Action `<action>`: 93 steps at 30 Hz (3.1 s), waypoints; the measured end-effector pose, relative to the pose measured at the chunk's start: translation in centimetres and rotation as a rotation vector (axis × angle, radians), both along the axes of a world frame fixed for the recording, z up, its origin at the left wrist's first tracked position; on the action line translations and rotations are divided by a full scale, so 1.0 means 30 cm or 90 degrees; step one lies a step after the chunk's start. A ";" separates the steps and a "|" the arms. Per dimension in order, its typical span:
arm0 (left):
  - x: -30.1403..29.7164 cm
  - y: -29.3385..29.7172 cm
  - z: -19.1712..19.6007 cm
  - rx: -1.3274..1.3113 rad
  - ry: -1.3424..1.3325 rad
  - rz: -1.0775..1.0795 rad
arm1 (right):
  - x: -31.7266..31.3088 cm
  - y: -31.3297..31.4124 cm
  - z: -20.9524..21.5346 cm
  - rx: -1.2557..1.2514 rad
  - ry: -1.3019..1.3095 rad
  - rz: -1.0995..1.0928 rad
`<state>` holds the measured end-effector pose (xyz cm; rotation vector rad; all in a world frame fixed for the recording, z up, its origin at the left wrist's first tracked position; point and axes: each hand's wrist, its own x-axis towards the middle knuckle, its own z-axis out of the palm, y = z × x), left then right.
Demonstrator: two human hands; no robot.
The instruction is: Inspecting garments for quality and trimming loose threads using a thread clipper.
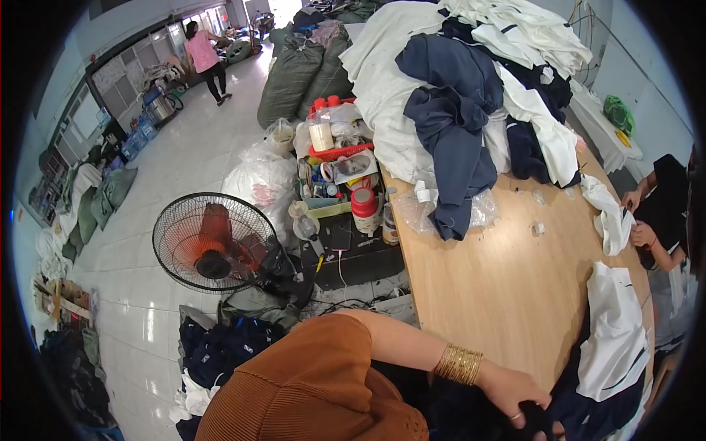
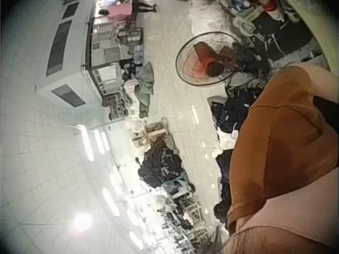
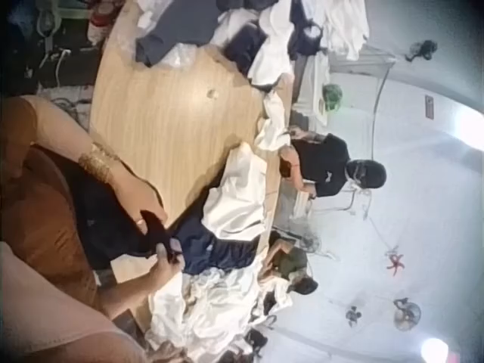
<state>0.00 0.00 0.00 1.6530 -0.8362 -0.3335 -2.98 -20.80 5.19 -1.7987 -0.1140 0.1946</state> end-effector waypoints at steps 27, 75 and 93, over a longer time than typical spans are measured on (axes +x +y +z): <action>0.240 0.228 0.036 0.054 0.376 0.115 | -0.388 -0.236 -0.131 0.377 -0.014 -0.689; 0.221 0.226 0.139 -0.052 0.355 0.189 | -0.423 -0.408 -0.086 0.657 0.009 -0.580; 0.233 0.248 0.156 -0.076 0.366 0.119 | -0.470 -0.421 -0.089 0.614 -0.014 -0.602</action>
